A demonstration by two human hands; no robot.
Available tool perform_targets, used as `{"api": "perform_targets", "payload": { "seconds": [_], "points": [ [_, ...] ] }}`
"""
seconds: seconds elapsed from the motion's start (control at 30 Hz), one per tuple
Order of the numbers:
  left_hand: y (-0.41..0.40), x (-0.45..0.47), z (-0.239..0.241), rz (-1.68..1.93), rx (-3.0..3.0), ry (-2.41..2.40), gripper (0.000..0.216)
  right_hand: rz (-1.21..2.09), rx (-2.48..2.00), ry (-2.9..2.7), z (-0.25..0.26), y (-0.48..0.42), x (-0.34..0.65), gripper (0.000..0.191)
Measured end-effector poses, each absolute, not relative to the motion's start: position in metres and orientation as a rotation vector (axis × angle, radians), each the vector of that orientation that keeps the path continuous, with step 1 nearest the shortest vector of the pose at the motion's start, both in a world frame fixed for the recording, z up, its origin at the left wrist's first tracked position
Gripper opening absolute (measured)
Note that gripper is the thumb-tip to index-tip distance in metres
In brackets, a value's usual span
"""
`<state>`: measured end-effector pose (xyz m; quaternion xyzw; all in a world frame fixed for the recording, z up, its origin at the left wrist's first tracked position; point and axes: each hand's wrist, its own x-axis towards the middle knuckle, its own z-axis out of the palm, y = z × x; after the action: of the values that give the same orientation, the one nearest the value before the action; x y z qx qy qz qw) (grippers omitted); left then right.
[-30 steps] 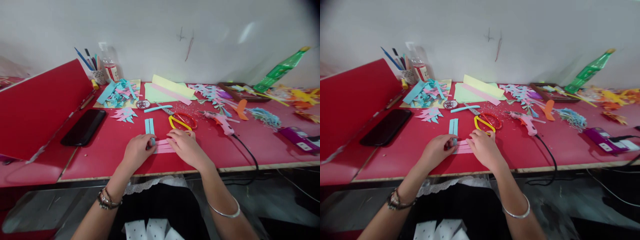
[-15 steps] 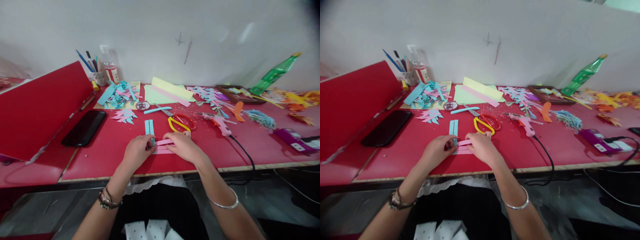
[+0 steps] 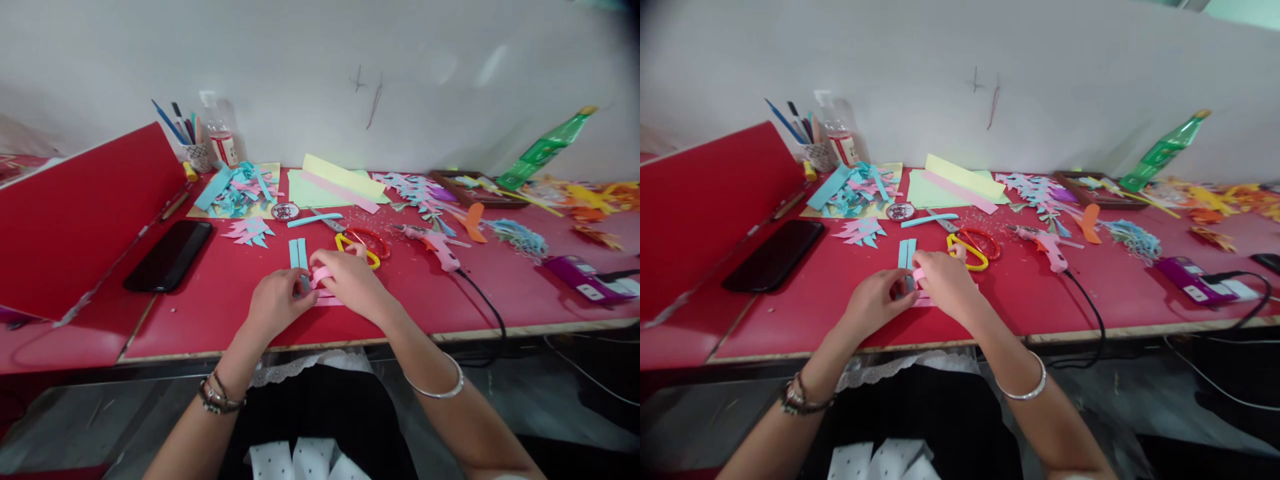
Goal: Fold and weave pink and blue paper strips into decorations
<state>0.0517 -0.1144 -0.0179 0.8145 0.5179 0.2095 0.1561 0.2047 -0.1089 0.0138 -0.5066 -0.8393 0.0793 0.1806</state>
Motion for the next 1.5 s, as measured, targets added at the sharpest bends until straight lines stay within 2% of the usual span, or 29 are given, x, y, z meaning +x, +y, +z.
{"api": "perform_targets", "payload": {
  "seconds": [0.1, 0.23, 0.3, 0.57, 1.2, 1.5],
  "points": [
    [-0.113, 0.052, -0.017, 0.552, 2.314, 1.556, 0.023, 0.376, -1.300, -2.355, 0.015, -0.110, 0.197, 0.020],
    [-0.111, 0.051, -0.018, 0.523, 2.289, 1.552, 0.034, 0.462, -1.265, -2.193, 0.017, -0.114, 0.200, 0.029],
    [-0.110, 0.051, -0.018, 0.520, 2.249, 1.567, 0.037, 0.441, -1.295, -2.169, 0.017, -0.119, 0.210, 0.032],
    [-0.112, 0.053, -0.017, 0.514, 2.277, 1.632, 0.037, 0.304, -1.446, -2.423, -0.001, -0.128, 0.240, 0.015],
    [-0.112, 0.050, -0.023, 0.594, 2.309, 1.524, 0.038, 0.375, -1.434, -2.620, 0.022, -0.119, 0.242, 0.029],
    [-0.113, 0.051, -0.021, 0.584, 2.346, 1.532, 0.039, 0.161, -1.373, -2.642, 0.033, -0.110, 0.215, 0.026]
  ]
}}
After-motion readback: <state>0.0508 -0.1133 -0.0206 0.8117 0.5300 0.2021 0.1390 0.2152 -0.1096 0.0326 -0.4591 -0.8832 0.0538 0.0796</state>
